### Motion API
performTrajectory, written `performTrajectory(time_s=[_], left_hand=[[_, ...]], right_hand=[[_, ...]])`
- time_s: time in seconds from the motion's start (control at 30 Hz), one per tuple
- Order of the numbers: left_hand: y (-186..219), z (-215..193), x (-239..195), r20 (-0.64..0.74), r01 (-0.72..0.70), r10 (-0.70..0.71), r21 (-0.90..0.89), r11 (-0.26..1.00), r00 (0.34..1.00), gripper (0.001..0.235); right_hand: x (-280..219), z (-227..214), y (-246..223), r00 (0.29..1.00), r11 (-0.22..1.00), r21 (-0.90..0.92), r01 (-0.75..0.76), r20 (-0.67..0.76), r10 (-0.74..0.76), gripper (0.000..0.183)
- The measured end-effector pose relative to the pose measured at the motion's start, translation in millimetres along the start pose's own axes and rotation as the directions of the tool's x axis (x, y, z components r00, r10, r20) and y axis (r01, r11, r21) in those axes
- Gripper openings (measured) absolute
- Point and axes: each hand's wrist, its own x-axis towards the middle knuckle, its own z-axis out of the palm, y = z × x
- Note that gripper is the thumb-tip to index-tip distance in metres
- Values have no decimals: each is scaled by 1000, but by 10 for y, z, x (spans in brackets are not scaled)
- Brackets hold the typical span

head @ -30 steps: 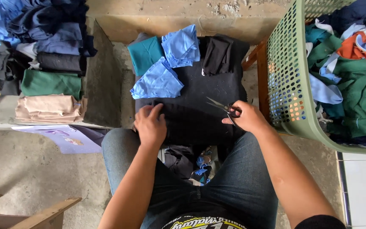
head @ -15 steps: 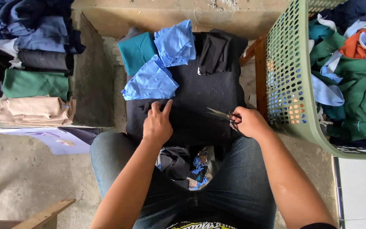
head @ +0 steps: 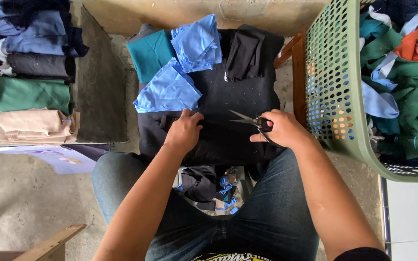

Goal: The person sits on the floor and uses scissors to cut a piece of black fabric. They repeatedly fold the fabric, cut it into smaller pieces, and place the cut pieces into a green basket nearby.

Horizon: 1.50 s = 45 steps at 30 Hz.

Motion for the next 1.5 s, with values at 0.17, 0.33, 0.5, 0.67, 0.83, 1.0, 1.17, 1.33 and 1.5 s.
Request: performTrajectory(time_s=[0.17,0.33,0.5,0.67,0.83,1.0,1.17,1.33,1.5], left_hand=[[-5,-86,4,-68,-77,69,-123,989,995,10],[118,-179,-26,-19,-87,85,-239,967,996,15],[236,-157,-30,-27,-104,101,-152,983,995,11],[289,-377,-129,-37,-110,104,-207,972,994,12],[317,-395,-185,-65,-134,120,-294,946,991,12],[334,-427,-179,-6,-138,146,-357,924,989,14],[347,-524,-166,-4,-135,144,-365,921,990,13],[341,-531,-160,-19,-118,120,-400,909,993,11],[315,-448,-123,-33,-103,98,-412,905,995,10]], right_hand=[[10,88,219,985,988,-138,69,-146,-89,62],[-137,5,154,989,1000,-26,-2,-148,-2,56],[-106,39,155,994,982,153,-110,24,107,68],[-68,-4,145,997,997,75,-35,77,29,57],[-87,-66,5,996,999,39,18,82,-21,56],[-171,-175,-205,990,989,-67,131,54,-128,53],[-124,-1,-19,981,974,-118,195,18,-194,53],[-176,52,-32,974,966,-124,226,5,-227,54],[-209,103,-39,970,961,-135,242,-5,-245,48]])
